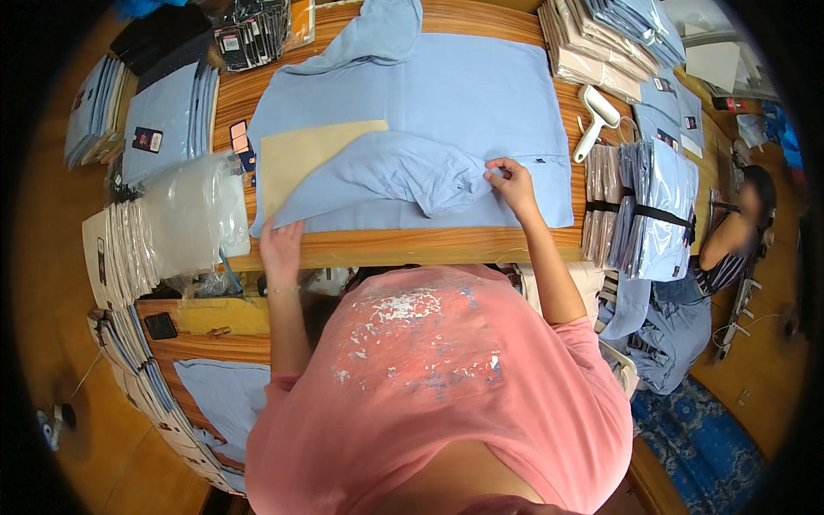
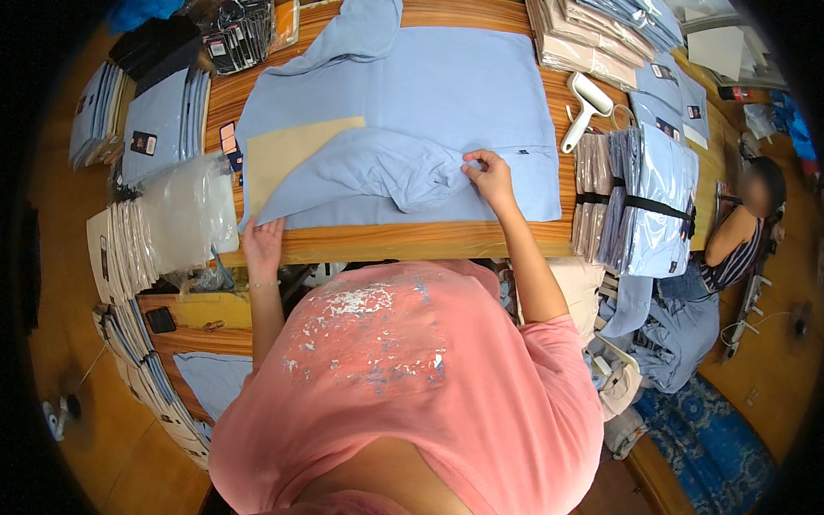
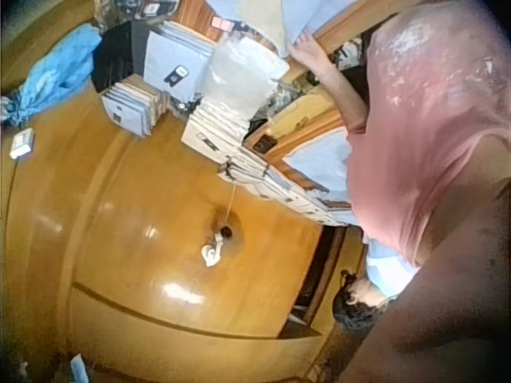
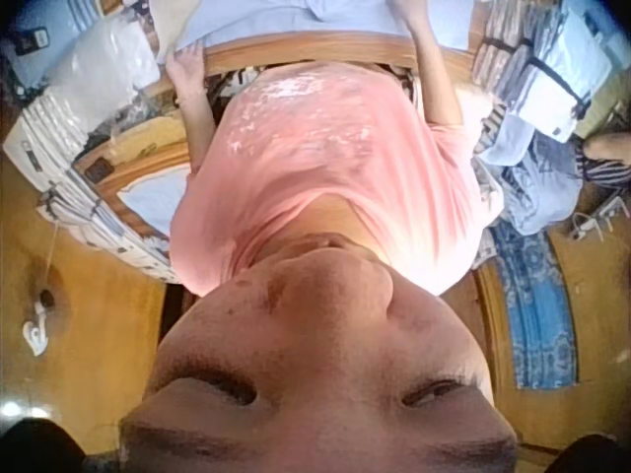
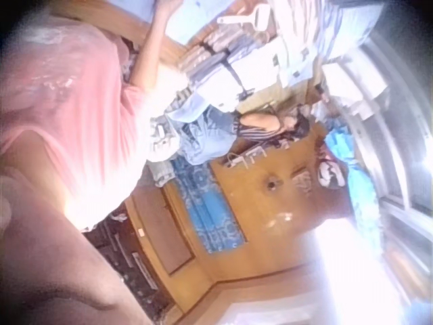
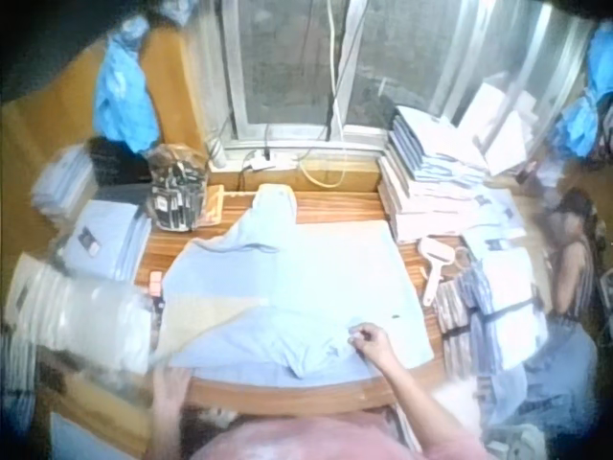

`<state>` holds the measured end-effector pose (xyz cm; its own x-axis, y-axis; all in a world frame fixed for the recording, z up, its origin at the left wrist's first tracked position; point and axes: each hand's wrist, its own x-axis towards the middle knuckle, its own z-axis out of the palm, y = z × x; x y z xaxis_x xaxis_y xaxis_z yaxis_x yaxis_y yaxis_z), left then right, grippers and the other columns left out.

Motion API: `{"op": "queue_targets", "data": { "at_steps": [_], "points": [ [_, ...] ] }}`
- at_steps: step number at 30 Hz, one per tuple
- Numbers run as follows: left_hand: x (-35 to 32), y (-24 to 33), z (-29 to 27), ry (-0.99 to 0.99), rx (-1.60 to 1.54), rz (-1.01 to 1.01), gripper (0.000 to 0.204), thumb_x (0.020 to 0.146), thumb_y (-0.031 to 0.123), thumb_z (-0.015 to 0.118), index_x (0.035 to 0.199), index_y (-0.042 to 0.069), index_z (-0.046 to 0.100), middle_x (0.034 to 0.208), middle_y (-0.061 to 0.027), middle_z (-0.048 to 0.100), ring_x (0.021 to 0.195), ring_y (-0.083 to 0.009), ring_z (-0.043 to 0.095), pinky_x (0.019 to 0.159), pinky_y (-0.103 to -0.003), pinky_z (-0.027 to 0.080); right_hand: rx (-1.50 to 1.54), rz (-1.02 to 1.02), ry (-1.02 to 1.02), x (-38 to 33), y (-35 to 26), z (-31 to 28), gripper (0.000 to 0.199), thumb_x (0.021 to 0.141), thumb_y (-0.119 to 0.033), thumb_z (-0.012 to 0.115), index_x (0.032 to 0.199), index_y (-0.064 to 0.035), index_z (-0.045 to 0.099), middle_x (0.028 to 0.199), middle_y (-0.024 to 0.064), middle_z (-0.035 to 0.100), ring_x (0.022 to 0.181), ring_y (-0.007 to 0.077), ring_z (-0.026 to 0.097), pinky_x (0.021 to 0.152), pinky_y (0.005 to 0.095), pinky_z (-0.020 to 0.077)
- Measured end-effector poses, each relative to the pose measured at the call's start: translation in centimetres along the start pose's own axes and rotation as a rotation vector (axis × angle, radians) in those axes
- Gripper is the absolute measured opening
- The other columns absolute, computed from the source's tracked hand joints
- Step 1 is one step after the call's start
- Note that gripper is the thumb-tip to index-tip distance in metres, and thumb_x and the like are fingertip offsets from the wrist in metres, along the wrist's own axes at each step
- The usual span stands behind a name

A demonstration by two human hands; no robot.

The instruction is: The person folds light-blue and beige garments, inserts them into plastic bags, and secures them with blue straps on a wooden table.

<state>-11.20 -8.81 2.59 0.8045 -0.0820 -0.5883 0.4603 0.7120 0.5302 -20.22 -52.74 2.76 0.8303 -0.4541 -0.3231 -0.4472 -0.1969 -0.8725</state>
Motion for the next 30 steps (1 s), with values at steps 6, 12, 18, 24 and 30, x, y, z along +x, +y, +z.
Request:
{"op": "queue_targets", "data": {
  "at_steps": [6,12,18,24,30],
  "points": [
    [-2.4,0.5,1.4,0.33,0.196,0.307,0.051,0.09,0.018,0.052,0.133,0.001,0.031,0.131,-0.0168,0.037,0.126,-0.028,0.033,0.108,-0.042,0.022,-0.32,-0.347,0.082,-0.5,-0.2,-1.8,0.015,0.076,-0.006,0.066,0.091,-0.0059,0.066,0.084,0.0102,0.059,0.065,0.0188,0.054,0.062,0.0299,0.046],
    [2.4,-2.0,11.9,0.053,1.209,1.136,0.055,0.088,0.008,0.053,0.136,0.002,0.028,0.139,-0.0154,0.031,0.128,-0.0259,0.03,0.107,-0.039,0.021,-0.577,-0.339,0.255,7.1,-1.0,-7.9,0.022,0.076,-0.003,0.061,0.098,-0.0045,0.064,0.095,0.0149,0.058,0.081,0.0271,0.058,0.073,0.0344,0.0468],
    [21.1,-2.2,22.2,-0.092,2.013,1.326,0.046,0.079,0.012,0.061,0.122,0.001,0.047,0.126,-0.0167,0.047,0.124,-0.03,0.038,0.105,-0.043,0.027,-1.065,-0.907,0.53,24.0,-4.5,-7.0,0.025,0.079,-0.003,0.052,0.101,-0.003,0.064,0.107,0.0151,0.06,0.1,0.0285,0.057,0.088,0.045,0.042],
    [26.1,2.4,22.5,-0.362,1.565,0.809,0.032,0.089,0.023,0.051,0.108,-0.002,0.053,0.111,-0.0173,0.057,0.112,-0.0293,0.049,0.099,-0.035,0.033,-1.528,-0.352,0.195,23.1,-9.3,-7.7,0.021,0.08,-0.009,0.052,0.094,-0.0078,0.068,0.092,0.009,0.067,0.096,0.025,0.06,0.083,0.0468,0.0433],
    [14.9,6.5,22.9,-0.315,1.291,0.66,0.061,0.094,0.04,0.044,0.132,-0.007,0.037,0.138,-0.0176,0.039,0.13,-0.0229,0.033,0.107,-0.028,0.021,-1.209,-0.466,0.348,9.7,-12.1,-13.6,0.018,0.078,-0.012,0.058,0.092,-0.0144,0.068,0.089,0.0099,0.064,0.085,0.0296,0.061,0.071,0.0403,0.0489]
  ]
}}
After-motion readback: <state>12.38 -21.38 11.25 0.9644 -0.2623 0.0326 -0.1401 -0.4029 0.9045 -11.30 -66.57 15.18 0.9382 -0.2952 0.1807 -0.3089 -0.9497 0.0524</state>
